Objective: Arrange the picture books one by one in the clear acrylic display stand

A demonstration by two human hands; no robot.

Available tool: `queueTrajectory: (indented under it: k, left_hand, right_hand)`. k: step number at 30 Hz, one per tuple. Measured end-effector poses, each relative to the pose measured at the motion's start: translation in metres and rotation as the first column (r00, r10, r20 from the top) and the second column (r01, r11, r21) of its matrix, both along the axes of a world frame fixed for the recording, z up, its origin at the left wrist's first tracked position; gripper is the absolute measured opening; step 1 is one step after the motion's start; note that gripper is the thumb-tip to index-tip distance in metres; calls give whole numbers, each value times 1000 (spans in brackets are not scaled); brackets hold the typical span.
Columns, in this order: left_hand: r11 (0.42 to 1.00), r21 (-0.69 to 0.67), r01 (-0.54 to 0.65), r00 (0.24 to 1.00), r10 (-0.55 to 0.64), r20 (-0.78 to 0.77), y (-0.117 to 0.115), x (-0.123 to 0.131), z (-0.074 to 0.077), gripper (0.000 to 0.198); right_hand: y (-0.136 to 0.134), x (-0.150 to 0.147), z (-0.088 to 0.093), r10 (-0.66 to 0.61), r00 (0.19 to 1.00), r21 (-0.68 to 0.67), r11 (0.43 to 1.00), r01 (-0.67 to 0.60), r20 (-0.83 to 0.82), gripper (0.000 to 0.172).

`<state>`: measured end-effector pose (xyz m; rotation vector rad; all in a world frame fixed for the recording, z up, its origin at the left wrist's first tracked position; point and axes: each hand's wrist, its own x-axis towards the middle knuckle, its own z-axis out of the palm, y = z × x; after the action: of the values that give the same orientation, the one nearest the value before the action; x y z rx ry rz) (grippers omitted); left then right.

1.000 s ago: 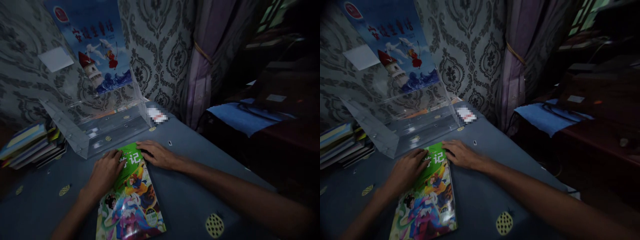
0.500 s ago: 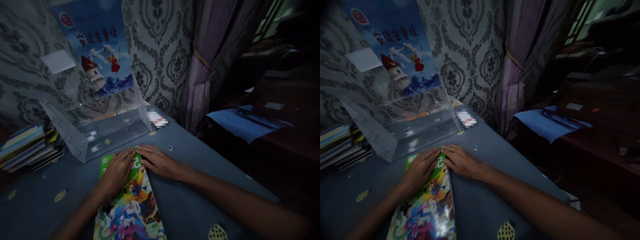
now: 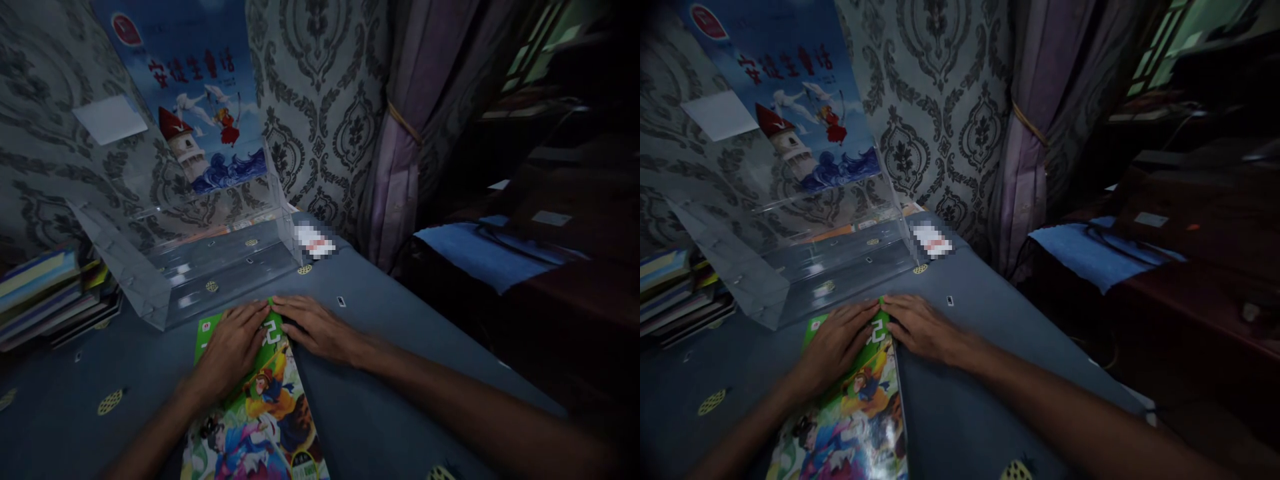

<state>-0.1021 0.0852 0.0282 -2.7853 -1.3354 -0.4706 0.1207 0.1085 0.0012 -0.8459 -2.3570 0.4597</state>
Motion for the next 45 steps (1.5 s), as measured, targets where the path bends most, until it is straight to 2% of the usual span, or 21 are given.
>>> queueTrajectory:
  k: [10, 20, 25, 32, 40, 45]
  left_hand:
    - [998, -34, 45, 999, -46, -29, 3, -1, 3, 42]
    - [998, -43, 51, 998, -52, -20, 6, 1, 2, 42]
    - [997, -63, 50, 999, -50, 5, 4, -1, 2, 42]
    - [988, -113, 101, 995, -102, -3, 1, -2, 3, 42]
    - [1000, 3, 1, 998, -1, -68, 8, 3, -2, 41]
    - [999, 13, -50, 996, 51, -67, 10, 4, -4, 40]
  right_hand:
    - [1, -1, -1, 39, 997, 105, 994, -32, -66, 32]
    - [0, -1, -1, 26, 998, 112, 993, -19, -56, 31]
    - [-12, -2, 2, 24, 998, 153, 988, -14, -65, 30]
    - [-34, 1, 3, 91, 993, 157, 984, -78, -76, 28]
    - [-13, -1, 3, 132, 987, 58, 990, -128, -87, 32]
    - [-9, -1, 2, 131, 990, 78, 989, -127, -46, 29]
